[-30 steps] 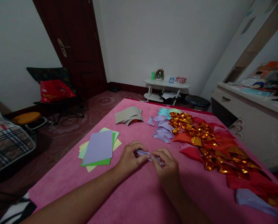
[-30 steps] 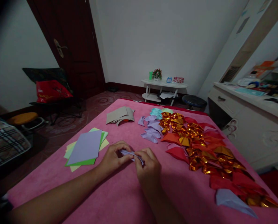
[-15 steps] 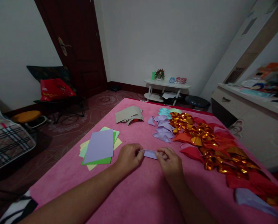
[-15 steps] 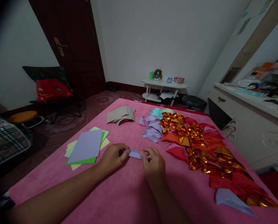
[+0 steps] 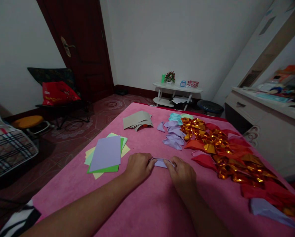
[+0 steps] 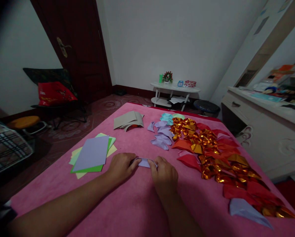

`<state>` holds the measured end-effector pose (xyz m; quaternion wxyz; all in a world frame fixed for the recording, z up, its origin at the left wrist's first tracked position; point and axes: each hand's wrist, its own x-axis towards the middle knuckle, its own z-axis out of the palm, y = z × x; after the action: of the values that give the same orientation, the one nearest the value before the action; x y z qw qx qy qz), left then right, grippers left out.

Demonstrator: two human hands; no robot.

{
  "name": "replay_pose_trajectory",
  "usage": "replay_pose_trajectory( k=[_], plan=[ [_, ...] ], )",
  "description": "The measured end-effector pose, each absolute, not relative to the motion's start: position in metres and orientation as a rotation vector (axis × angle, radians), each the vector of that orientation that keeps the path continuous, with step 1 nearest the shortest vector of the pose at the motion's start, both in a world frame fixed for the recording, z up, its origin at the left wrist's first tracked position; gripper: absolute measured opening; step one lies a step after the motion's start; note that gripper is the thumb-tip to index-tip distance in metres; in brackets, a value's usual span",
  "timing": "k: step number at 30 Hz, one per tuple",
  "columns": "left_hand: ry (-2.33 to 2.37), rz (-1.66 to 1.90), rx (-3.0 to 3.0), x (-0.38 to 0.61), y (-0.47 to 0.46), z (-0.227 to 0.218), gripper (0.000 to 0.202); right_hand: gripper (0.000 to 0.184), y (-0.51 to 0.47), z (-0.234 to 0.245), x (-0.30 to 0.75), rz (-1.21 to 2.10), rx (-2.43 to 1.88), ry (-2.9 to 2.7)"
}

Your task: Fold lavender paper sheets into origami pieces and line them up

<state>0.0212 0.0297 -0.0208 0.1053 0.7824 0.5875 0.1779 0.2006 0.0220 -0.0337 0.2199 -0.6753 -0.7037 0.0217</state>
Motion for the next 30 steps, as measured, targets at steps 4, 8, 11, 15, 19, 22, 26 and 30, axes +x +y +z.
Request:
replay_pose_trajectory(
  k=[4, 8, 11, 15, 19, 22, 26, 30],
  plan=[
    [1.729, 0.51, 2.306, 0.024, 0.028, -0.021, 0.045, 0.034, 0.021, -0.037, 0.199, -0.033, -1.873, -1.972],
    [1.712, 0.514, 2.308, 0.026, 0.028, -0.021, 0.048, 0.03, 0.02, -0.038, 0.198, -0.101, -1.858, -2.019],
    [1.703, 0.529, 2.328, 0.026, 0.028, -0.023, 0.048, 0.031, 0.02, -0.039, 0.198, -0.103, -1.853, -2.047],
    [1.716, 0.558, 2.311, 0.025, 0.028, -0.024, 0.048, 0.035, 0.018, -0.04, 0.195, -0.171, -1.87, -2.021],
    [1.68, 0.654, 2.239, 0.026, 0.029, -0.024, 0.048, 0.035, 0.018, -0.044, 0.196, -0.193, -1.833, -2.035],
    [1.621, 0.765, 2.135, 0.026, 0.029, -0.026, 0.05, 0.033, 0.018, -0.051, 0.198, -0.184, -1.711, -2.101],
    [1.513, 0.902, 2.026, 0.026, 0.03, -0.029, 0.05, 0.034, 0.016, -0.053, 0.198, -0.232, -1.669, -2.074],
    [1.453, 0.96, 1.99, 0.026, 0.03, -0.03, 0.049, 0.036, 0.016, -0.042, 0.195, -0.088, -1.743, -2.046]
  ],
)
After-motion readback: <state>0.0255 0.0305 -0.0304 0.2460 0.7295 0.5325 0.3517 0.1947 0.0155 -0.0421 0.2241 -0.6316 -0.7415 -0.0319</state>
